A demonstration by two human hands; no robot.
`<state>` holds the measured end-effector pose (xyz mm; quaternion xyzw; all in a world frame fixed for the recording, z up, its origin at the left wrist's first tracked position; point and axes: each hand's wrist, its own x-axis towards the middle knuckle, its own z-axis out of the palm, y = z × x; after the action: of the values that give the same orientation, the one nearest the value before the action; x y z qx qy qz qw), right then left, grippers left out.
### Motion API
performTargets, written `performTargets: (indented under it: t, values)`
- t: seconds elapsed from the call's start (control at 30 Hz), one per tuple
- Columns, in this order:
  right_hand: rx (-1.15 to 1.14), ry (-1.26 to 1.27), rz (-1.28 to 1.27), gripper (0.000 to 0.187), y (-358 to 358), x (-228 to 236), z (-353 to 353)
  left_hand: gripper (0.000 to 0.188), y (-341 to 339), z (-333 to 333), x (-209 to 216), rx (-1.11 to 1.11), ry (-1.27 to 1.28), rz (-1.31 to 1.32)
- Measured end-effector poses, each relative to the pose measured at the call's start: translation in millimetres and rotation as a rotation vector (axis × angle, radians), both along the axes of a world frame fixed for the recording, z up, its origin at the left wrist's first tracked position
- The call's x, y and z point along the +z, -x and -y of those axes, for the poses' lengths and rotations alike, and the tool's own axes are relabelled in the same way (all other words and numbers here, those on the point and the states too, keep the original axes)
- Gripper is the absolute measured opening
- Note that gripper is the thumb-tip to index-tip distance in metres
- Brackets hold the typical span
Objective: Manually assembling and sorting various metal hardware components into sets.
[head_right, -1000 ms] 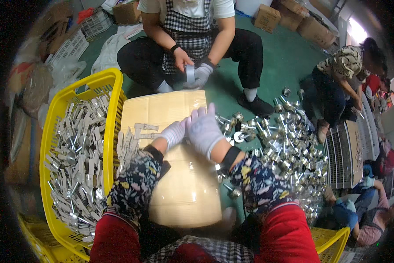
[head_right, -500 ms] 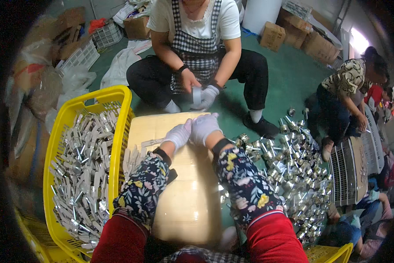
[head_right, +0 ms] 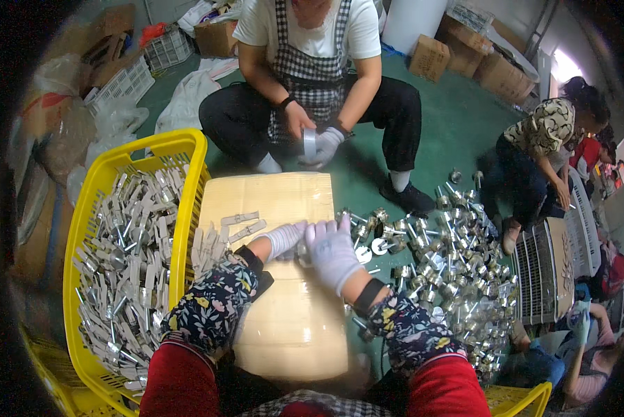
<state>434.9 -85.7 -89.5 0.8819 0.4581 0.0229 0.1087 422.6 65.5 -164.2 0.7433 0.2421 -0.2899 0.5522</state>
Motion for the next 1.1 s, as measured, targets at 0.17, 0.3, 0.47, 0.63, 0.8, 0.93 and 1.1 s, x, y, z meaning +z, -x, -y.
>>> performTargets:
  t: [0.17, 0.3, 0.47, 0.63, 0.8, 0.93, 1.1]
  values:
    - [-0.128, 0.450, -0.709, 0.050, -78.8, 30.5, -27.6, 0.047, 3.0, 25.8, -5.7, -0.208, -0.863, 0.632]
    - [-0.181, 0.264, -0.539, 0.077, -71.3, 11.6, -36.9, 0.052, -25.4, -3.5, 4.9, -0.309, -0.729, 0.577]
    - [-0.149, -0.017, -0.043, 0.053, -68.8, -0.6, -37.6, 0.063, -66.1, -14.5, 25.1, -0.013, -0.190, 0.102]
    - [-0.128, 0.235, -0.297, 0.056, -86.8, 23.3, -49.0, 0.063, -32.6, -2.8, 22.3, -0.117, -0.584, 0.463]
    - [-0.164, 0.179, -0.422, 0.052, -82.8, 29.0, -52.9, 0.062, -34.0, -11.3, 12.0, -0.181, -0.632, 0.472]
    - [-0.150, 0.153, -0.405, 0.052, -87.1, 24.3, -51.9, 0.060, -37.3, -10.5, 12.9, -0.170, -0.631, 0.434]
    - [-0.133, 0.099, -0.375, 0.054, -90.0, 22.5, -49.8, 0.061, -40.8, -10.8, 15.4, -0.190, -0.620, 0.438]
